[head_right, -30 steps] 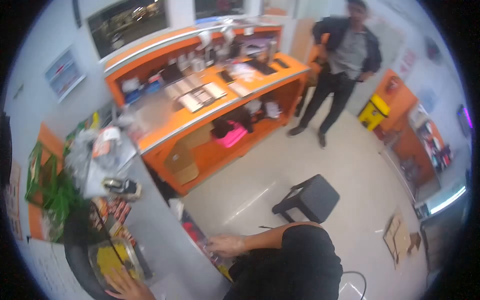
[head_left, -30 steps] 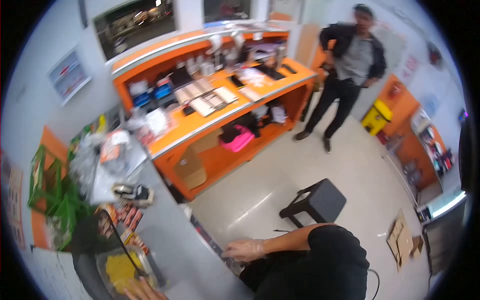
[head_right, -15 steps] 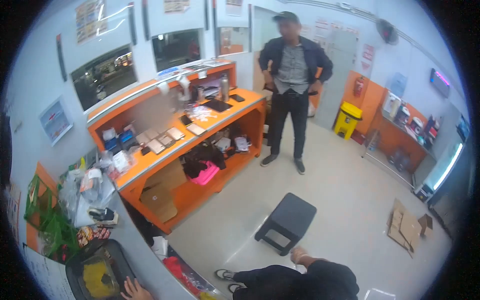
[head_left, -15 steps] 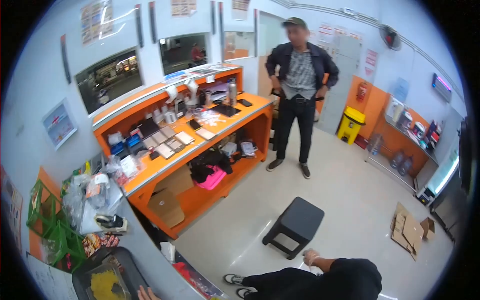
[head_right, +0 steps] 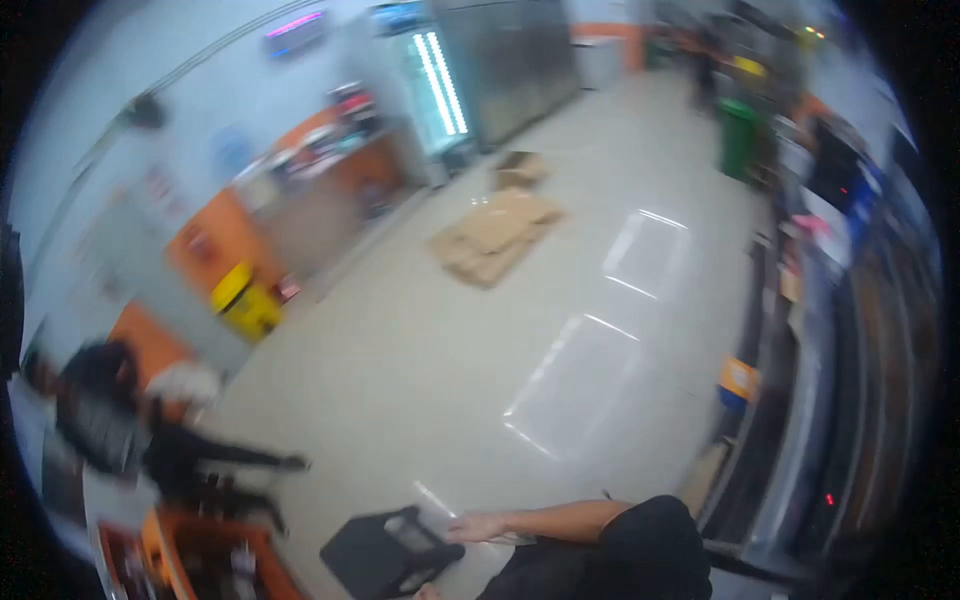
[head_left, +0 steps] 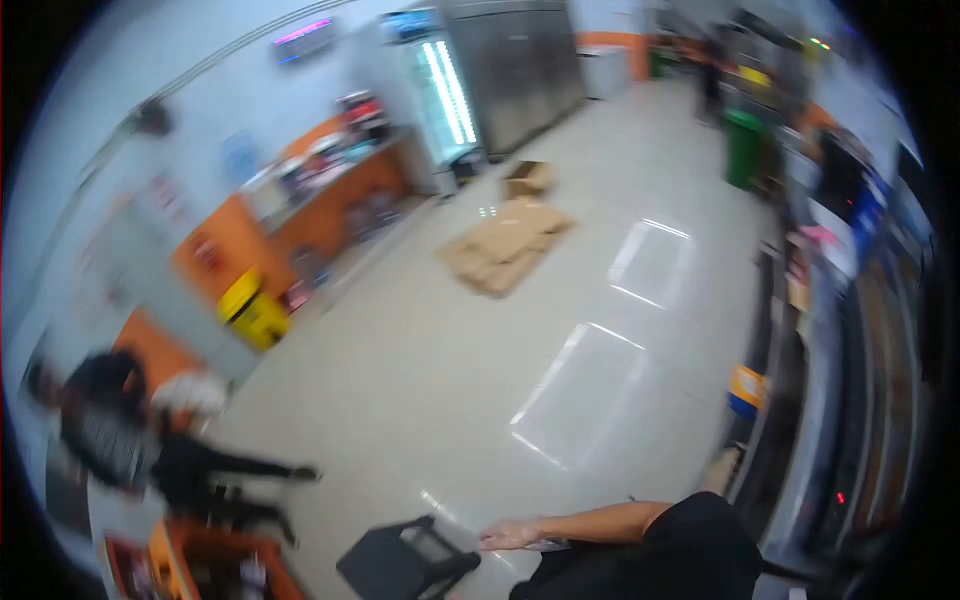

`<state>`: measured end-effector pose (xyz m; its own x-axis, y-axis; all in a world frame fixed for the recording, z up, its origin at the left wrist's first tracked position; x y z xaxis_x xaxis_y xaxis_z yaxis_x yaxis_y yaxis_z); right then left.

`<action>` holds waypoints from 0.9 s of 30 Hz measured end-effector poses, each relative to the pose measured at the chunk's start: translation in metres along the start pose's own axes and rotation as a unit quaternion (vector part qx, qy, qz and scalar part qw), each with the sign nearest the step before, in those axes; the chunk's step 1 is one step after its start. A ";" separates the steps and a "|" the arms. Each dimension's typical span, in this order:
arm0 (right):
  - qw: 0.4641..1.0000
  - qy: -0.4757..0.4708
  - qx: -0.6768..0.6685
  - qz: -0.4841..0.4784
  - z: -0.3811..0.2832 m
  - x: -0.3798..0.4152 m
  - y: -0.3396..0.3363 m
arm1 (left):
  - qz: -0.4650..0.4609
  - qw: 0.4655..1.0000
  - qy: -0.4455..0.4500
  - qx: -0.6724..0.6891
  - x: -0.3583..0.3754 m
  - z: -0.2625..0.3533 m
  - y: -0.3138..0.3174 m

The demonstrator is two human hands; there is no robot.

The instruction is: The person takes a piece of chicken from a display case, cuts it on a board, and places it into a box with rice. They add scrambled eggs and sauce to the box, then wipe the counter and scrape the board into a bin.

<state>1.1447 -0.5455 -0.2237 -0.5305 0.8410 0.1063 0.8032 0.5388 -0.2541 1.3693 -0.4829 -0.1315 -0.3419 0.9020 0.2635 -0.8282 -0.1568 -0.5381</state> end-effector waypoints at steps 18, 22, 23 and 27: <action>0.535 0.386 -0.222 0.718 0.316 0.511 -0.332 | -0.772 0.535 0.016 -0.343 0.097 0.321 0.837; 0.729 0.585 -0.045 0.353 0.323 0.510 -0.236 | -0.755 0.366 0.279 -0.467 0.105 0.325 1.035; 0.573 0.629 -0.299 0.431 0.292 0.520 -0.223 | -0.683 0.250 0.396 -0.561 0.124 0.369 1.051; 0.370 0.659 -0.379 0.534 0.261 0.498 -0.183 | -0.518 0.164 0.419 -0.728 0.126 0.398 1.200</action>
Point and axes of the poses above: each hand's wrist, its own x-axis away from the middle knuckle, its own y-axis out of the palm, z = x × y, the point moved 7 cm from there along -x, towards the middle knuckle, and after that the axes turned 8 degrees about -y, right-handed, at the moved point
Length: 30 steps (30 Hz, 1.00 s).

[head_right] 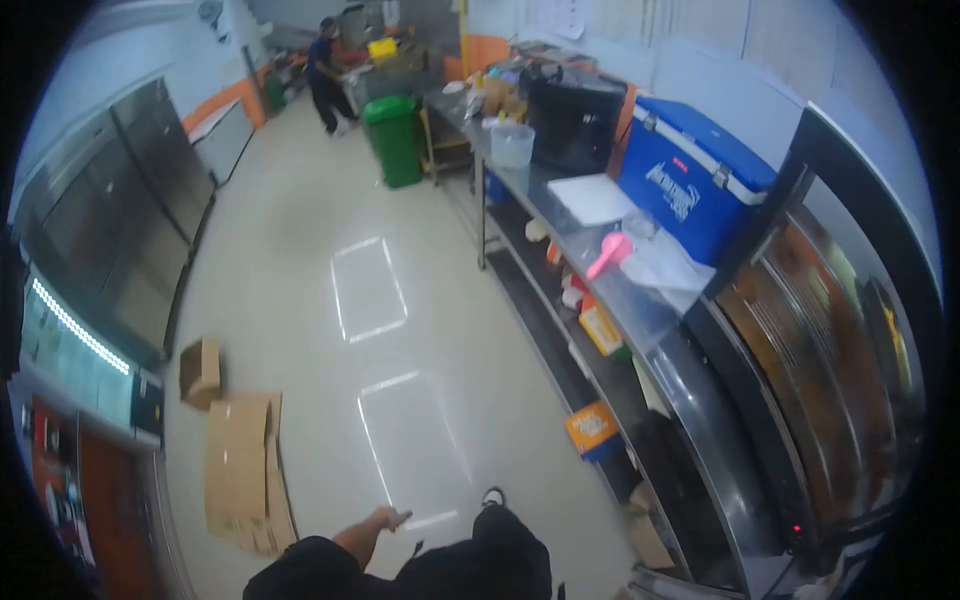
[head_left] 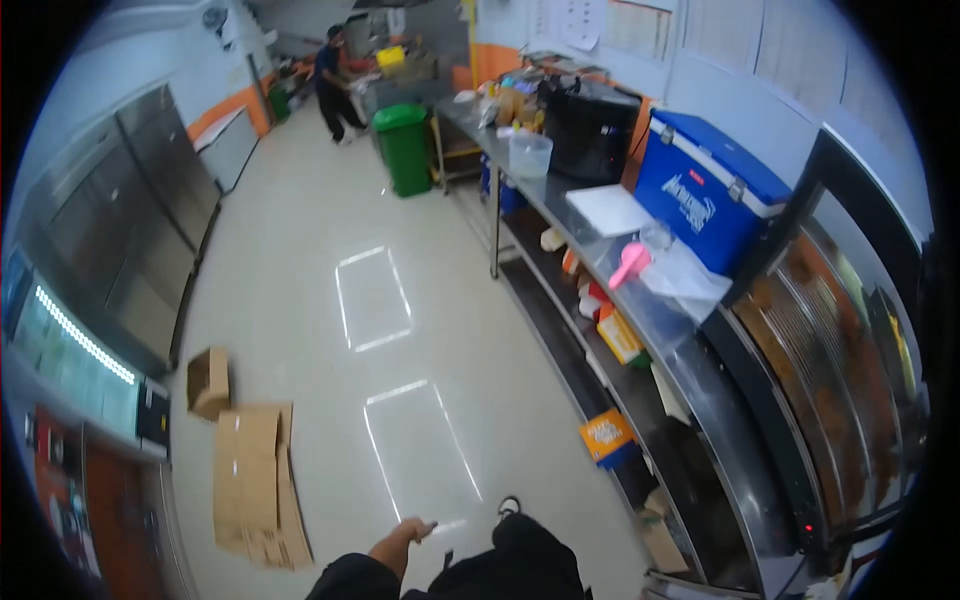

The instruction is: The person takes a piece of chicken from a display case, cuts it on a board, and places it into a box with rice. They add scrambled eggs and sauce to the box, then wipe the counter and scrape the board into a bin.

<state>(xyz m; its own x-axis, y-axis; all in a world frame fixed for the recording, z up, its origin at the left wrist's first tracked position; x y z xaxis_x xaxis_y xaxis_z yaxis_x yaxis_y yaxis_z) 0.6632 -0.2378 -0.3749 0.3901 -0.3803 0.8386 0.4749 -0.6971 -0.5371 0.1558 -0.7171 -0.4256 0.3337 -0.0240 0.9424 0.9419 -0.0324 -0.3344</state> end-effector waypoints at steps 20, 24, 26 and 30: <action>0.758 -0.438 -0.325 0.358 -0.996 -0.255 -0.639 | 0.258 0.901 0.219 0.271 -0.143 0.047 -0.711; 0.802 -0.383 -0.298 0.350 -1.022 -0.261 -0.686 | 0.275 0.877 0.306 0.247 -0.129 0.151 -0.904; 0.811 -0.317 -0.344 0.352 -1.008 -0.285 -0.708 | 0.318 0.840 0.395 0.194 -0.131 0.231 -0.995; 0.725 -0.276 -0.443 0.449 -0.991 -0.352 -0.762 | 0.390 0.750 0.523 0.109 -0.133 0.398 -1.122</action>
Point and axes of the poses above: each hand's wrist, its own x-axis away from the middle knuckle, its own y-axis out of the palm, z = x × y, the point moved 7 cm from there along -x, towards the middle knuckle, and after that the axes turned 8 degrees about -y, right-handed, at the moved point
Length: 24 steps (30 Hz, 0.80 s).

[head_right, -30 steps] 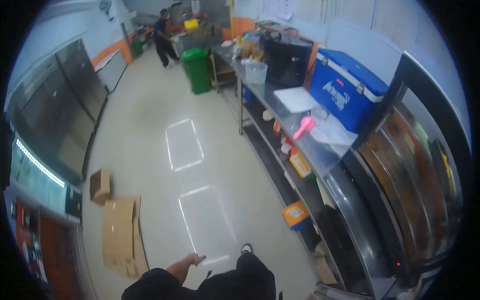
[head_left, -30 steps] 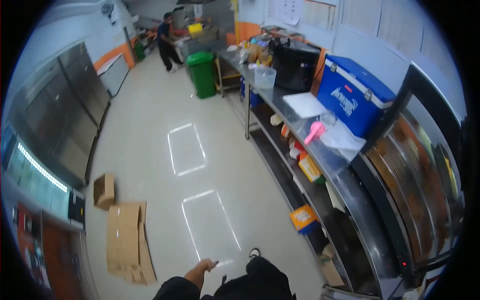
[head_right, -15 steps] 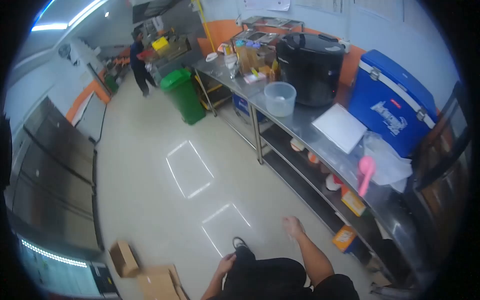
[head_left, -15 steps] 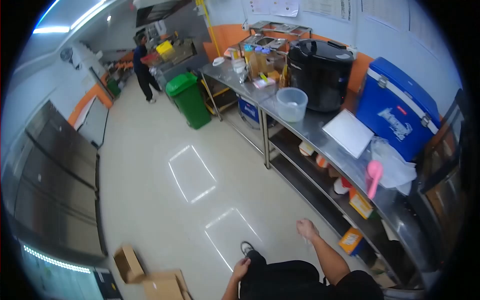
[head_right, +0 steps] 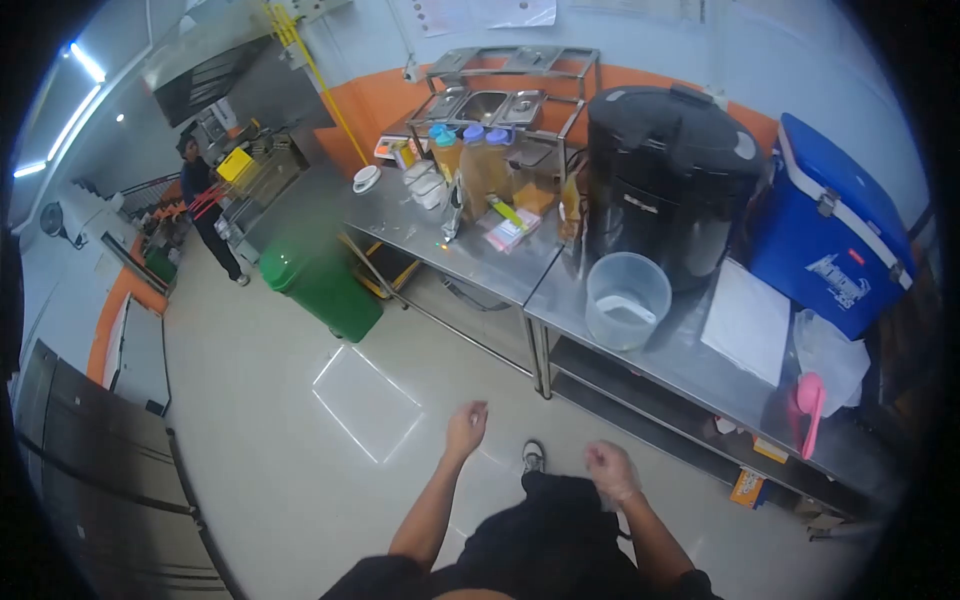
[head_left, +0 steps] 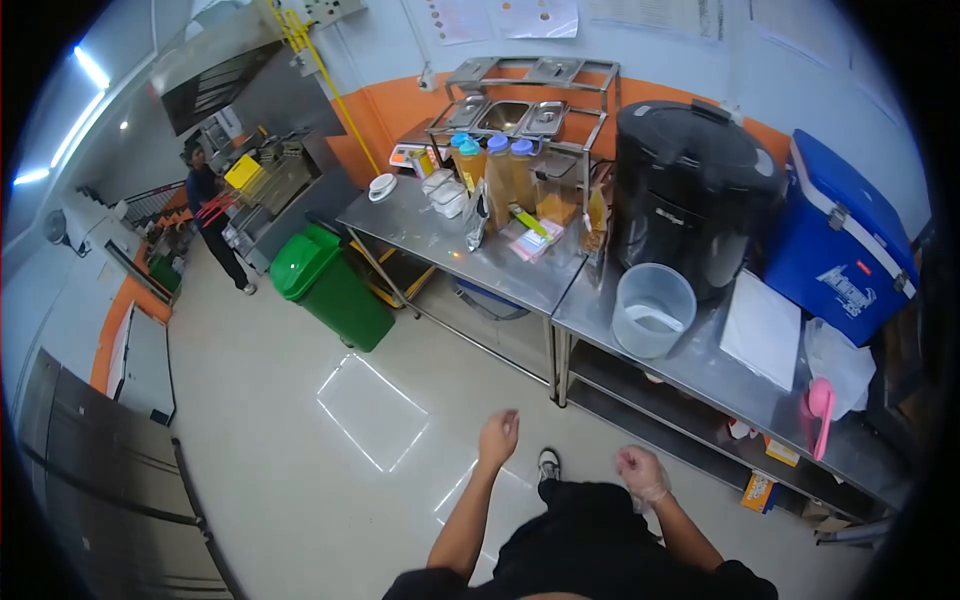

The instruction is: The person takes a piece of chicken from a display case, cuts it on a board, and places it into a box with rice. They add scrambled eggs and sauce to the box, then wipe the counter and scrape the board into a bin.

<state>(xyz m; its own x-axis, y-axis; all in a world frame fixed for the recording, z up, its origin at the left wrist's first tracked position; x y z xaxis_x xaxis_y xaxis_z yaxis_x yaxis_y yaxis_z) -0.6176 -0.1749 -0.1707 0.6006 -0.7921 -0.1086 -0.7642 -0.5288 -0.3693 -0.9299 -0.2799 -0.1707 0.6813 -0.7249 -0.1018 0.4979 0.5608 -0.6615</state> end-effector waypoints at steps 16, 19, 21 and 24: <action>0.991 0.015 0.119 0.051 -0.072 -0.277 0.165 | -0.158 0.900 0.280 -0.296 -0.457 0.062 0.089; 0.945 0.237 0.028 0.222 -0.052 -0.268 0.177 | -0.198 0.857 0.383 -0.283 -0.441 0.062 0.077; 0.920 0.211 0.052 0.327 -0.030 -0.262 0.205 | -0.182 0.848 0.406 -0.288 -0.435 0.068 0.068; 0.887 0.211 -0.091 0.399 -0.062 -0.295 0.233 | -0.213 0.824 0.460 -0.253 -0.441 0.074 0.058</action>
Point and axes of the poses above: each hand's wrist, its own x-axis away from the middle knuckle, its own y-axis out of the palm, z = x × y, the point moved 7 cm from there along -x, towards the middle knuckle, and after that the axes turned 8 degrees about -y, right-handed, at the moved point
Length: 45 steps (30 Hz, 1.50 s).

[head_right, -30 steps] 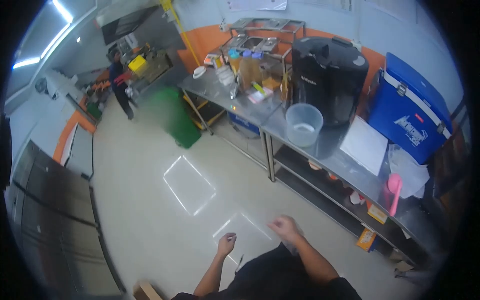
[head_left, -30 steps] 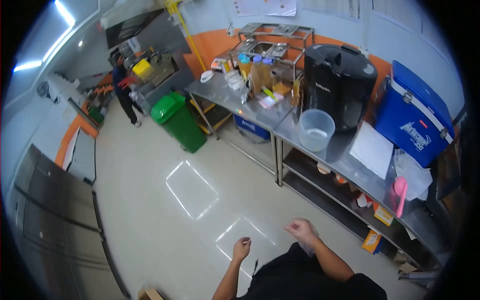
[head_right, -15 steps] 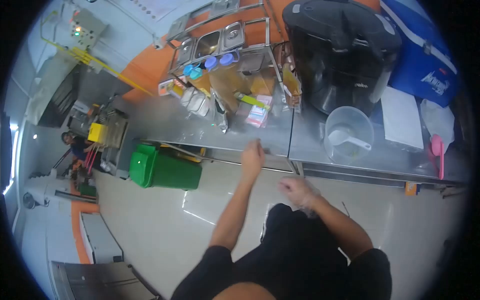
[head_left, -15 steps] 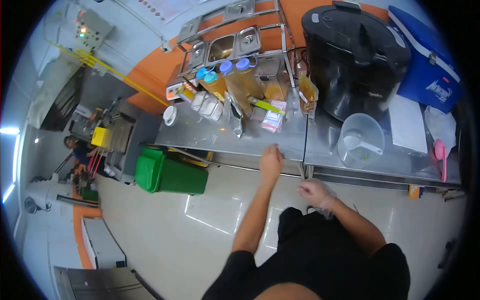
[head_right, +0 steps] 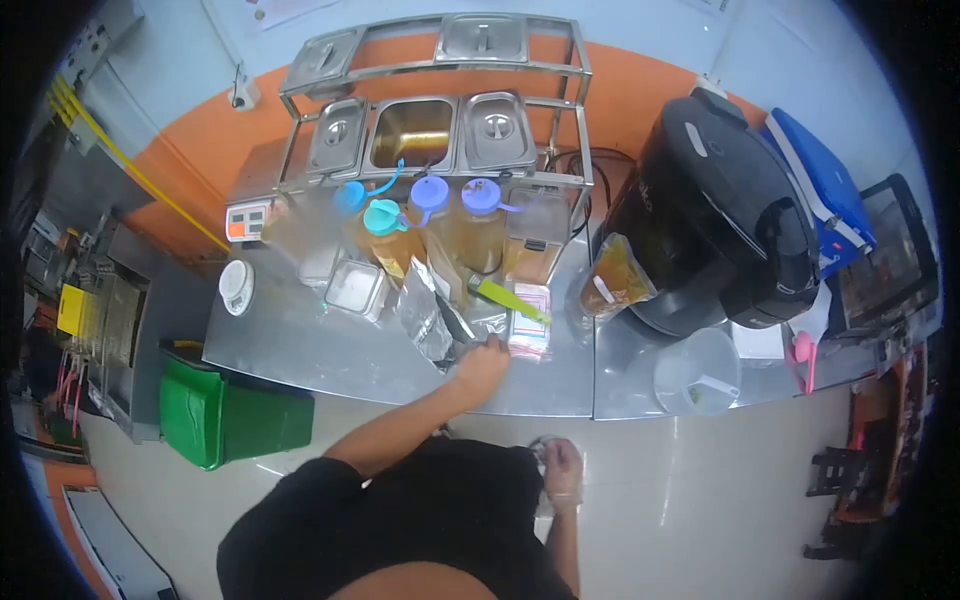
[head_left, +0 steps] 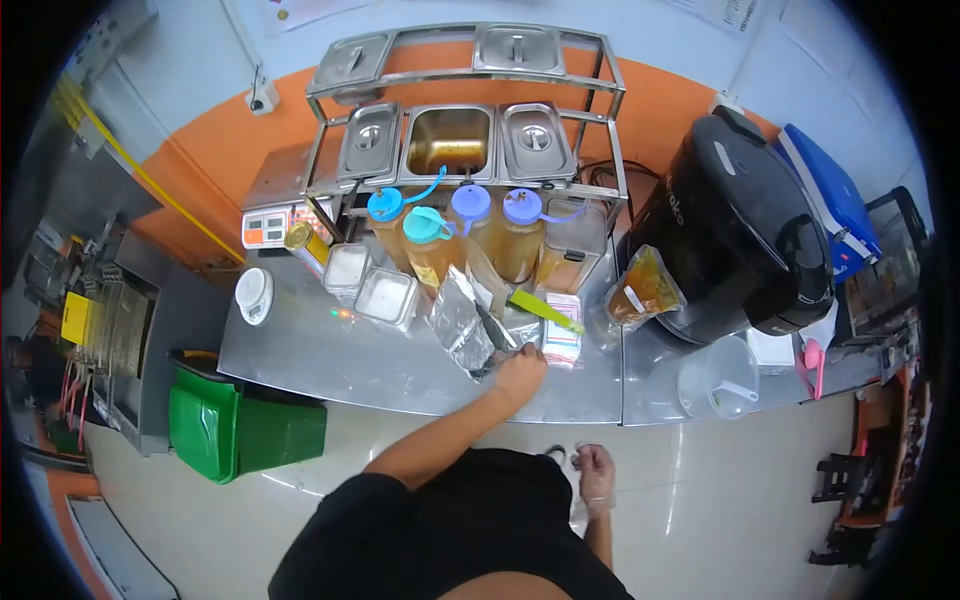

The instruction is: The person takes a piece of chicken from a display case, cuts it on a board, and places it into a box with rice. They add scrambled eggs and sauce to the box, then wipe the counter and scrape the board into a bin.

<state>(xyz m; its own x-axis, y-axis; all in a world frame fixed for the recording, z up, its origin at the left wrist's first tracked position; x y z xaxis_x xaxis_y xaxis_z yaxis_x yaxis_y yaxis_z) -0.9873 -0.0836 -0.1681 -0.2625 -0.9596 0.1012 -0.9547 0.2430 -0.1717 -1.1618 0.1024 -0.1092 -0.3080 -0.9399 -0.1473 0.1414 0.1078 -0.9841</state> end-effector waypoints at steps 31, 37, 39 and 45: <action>0.897 -0.085 0.099 0.422 -0.053 0.065 -0.099 | -0.354 0.714 0.101 0.595 0.069 0.195 0.027; 0.878 -0.116 0.125 0.447 -0.071 0.100 -0.101 | -0.616 0.494 -0.091 0.607 0.114 0.237 0.021; 0.886 -0.095 0.133 0.433 -0.066 0.108 -0.106 | -0.683 0.445 -0.086 0.574 0.123 0.245 0.019; 0.890 -0.027 0.160 0.427 -0.060 0.133 -0.124 | -0.700 0.469 -0.009 0.538 0.129 0.268 0.057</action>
<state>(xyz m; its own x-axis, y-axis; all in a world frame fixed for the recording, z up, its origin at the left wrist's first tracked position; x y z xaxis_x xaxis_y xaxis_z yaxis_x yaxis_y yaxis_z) -0.9121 -0.2327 -0.0742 -0.8577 -0.4515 -0.2459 -0.3190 0.8425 -0.4341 -0.9416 -0.0991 -0.1576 -0.8011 0.1519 0.5790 0.2080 -0.8364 0.5072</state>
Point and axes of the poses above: each hand's wrist, its own x-axis away from the middle knuckle, its own y-axis out of the palm, z = x × y, the point moved 7 cm from there along -x, towards the middle knuckle, and after that the axes turned 8 degrees about -y, right-handed, at the moved point
